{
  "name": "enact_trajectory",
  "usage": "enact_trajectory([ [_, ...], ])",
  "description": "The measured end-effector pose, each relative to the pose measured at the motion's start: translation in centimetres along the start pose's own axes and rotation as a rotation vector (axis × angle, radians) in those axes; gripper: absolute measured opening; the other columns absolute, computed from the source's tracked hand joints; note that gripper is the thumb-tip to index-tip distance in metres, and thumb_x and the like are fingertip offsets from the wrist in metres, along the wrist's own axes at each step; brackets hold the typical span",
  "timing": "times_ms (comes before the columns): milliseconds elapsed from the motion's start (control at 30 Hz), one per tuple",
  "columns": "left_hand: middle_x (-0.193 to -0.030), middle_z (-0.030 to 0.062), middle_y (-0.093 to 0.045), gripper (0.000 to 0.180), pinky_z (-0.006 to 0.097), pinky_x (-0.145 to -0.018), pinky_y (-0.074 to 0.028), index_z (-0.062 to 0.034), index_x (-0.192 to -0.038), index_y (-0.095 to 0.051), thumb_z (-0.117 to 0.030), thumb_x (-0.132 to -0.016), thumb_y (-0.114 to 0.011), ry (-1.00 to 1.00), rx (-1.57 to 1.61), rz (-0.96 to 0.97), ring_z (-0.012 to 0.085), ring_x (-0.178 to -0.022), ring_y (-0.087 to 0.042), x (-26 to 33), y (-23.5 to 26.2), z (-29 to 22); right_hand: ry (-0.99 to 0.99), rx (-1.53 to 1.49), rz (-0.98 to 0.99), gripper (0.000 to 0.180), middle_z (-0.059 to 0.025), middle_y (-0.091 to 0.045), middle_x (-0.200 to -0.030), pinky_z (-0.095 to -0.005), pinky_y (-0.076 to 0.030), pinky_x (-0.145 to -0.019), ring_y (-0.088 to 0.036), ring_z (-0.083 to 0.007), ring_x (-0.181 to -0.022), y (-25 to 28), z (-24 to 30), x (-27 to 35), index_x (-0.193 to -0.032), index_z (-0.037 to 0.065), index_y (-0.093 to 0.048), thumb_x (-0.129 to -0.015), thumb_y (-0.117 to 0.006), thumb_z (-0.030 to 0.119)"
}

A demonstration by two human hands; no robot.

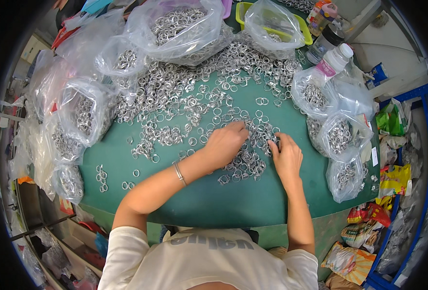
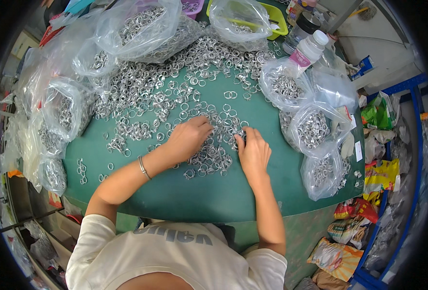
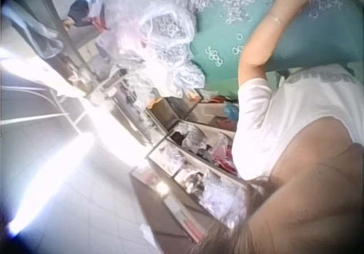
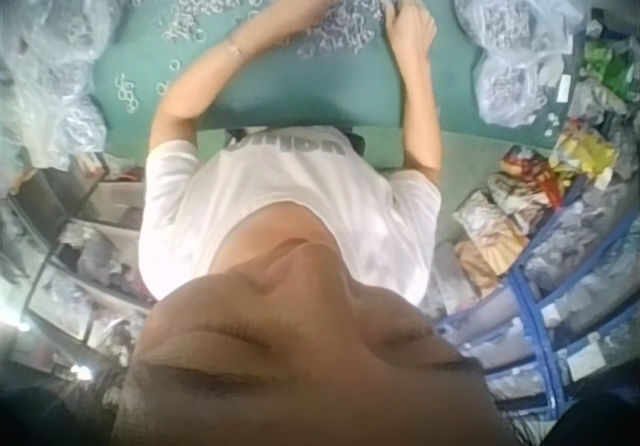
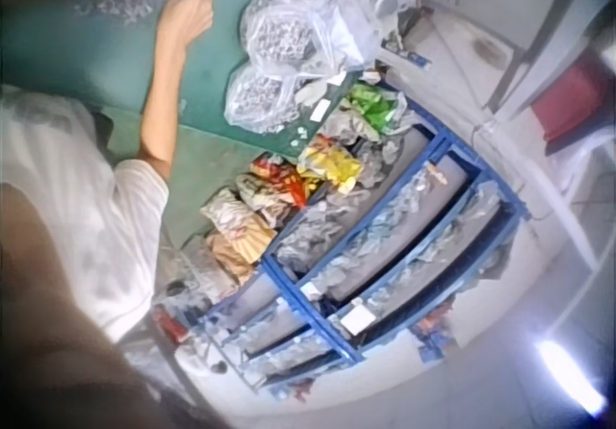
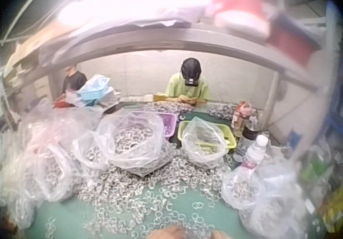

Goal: The person sorts and collects metal rings on a green workbench by hand, gathering them into small piles before placing them into a plastic container. They use a cloth to wipe the surface and handle various plastic bags containing the rings.

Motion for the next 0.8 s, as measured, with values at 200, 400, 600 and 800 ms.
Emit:
enact_trajectory([
  [200,-0.089,0.0122,-0.064,0.008,0.031,-0.057,-0.048,0.0006,-0.087,-0.06,-0.002,-0.08,-0.06,0.231,0.38,-0.133,0.0258,-0.064,-0.06,1.2,2.2,0.8,-0.501,-1.197,0.282,0.022,0.0054,-0.043,-0.064,-0.0173,-0.021,-0.041,-0.031,-0.0014,-0.051,1.2,-2.9,1.2,-0.104,0.0,-0.057,-0.089,-0.056,0.015],
  [400,-0.089,0.0112,-0.065,0.011,0.02,-0.046,-0.037,-0.0021,-0.096,-0.055,-0.005,-0.086,-0.054,0.673,1.254,0.14,0.0097,-0.056,-0.05,1.7,1.3,1.1,-0.671,-1.719,0.471,0.026,-0.0052,-0.047,-0.079,-0.0174,-0.026,-0.04,-0.036,-0.0066,-0.054,1.6,-2.3,2.8,-0.113,-0.002,-0.049,-0.091,-0.047,0.012],
  [600,-0.09,0.0092,-0.063,0.014,0.018,-0.046,-0.036,-0.0035,-0.099,-0.055,-0.006,-0.086,-0.051,0.802,1.584,0.206,0.0077,-0.065,-0.051,1.9,2.1,-0.1,-0.666,-2.004,0.473,0.02,-0.0094,-0.054,-0.09,-0.0202,-0.032,-0.041,-0.041,-0.0105,-0.056,1.8,-2.8,3.6,-0.107,0.002,-0.052,-0.089,-0.049,0.01],
  [800,-0.077,0.0014,-0.059,0.018,0.019,-0.045,-0.038,-0.002,-0.101,-0.059,-0.008,-0.089,-0.049,0.727,1.251,0.144,0.0053,-0.061,-0.05,1.6,1.9,-1.1,-0.063,-0.281,0.085,0.009,-0.0053,-0.057,-0.069,-0.0315,-0.039,-0.045,-0.049,-0.0214,-0.05,1.0,-0.9,3.1,-0.08,0.005,-0.059,-0.076,-0.066,0.009],
])
Point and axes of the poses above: each hand's wrist, its own x-axis away from the middle knuckle, its own y-axis out of the back of the hand, z = x × y, the point moved 2 cm from there along -x, towards the middle knuckle
